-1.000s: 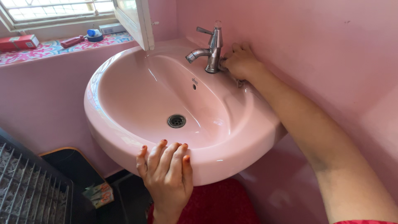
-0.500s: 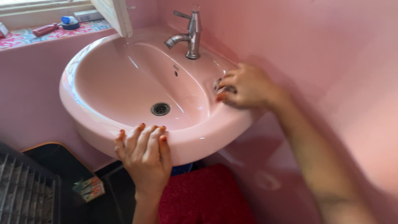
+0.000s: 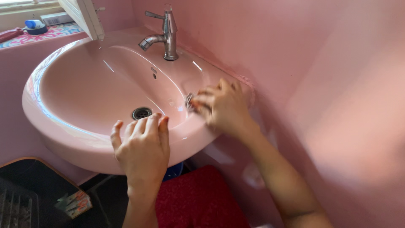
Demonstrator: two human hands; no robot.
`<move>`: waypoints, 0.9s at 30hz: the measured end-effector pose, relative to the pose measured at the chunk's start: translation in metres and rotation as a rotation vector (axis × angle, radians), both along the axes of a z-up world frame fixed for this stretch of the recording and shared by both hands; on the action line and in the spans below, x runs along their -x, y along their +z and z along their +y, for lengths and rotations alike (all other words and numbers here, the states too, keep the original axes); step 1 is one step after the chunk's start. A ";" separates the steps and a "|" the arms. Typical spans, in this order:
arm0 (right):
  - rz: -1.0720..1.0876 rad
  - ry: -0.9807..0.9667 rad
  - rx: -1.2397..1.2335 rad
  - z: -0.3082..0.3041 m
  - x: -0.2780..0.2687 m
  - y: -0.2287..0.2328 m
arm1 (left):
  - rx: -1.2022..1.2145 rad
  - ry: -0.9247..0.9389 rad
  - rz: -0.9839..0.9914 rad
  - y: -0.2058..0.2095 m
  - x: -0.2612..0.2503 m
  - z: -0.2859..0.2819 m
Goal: The person wipes a pink bathroom sink with a cloth, repeatedly rinsing the cloth under running water and scrubbing the basin, faucet, and surrounding wall areas. The sink is cleaned thoroughly from multiple angles.
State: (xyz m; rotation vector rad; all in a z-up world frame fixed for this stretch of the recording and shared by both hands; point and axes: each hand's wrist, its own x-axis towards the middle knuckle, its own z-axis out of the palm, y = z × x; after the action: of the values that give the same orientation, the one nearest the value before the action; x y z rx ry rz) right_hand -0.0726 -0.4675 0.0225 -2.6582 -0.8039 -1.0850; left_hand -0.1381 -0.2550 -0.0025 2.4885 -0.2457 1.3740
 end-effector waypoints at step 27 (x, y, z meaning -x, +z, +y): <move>-0.170 0.072 -0.134 0.019 0.040 -0.016 | -0.062 -0.028 -0.021 -0.001 0.007 0.001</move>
State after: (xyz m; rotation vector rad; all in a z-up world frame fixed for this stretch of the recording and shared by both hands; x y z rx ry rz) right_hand -0.1123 -0.4485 0.0062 -2.4337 -0.8175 -1.3105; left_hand -0.1448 -0.2541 -0.0030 2.5121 -0.3317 1.4018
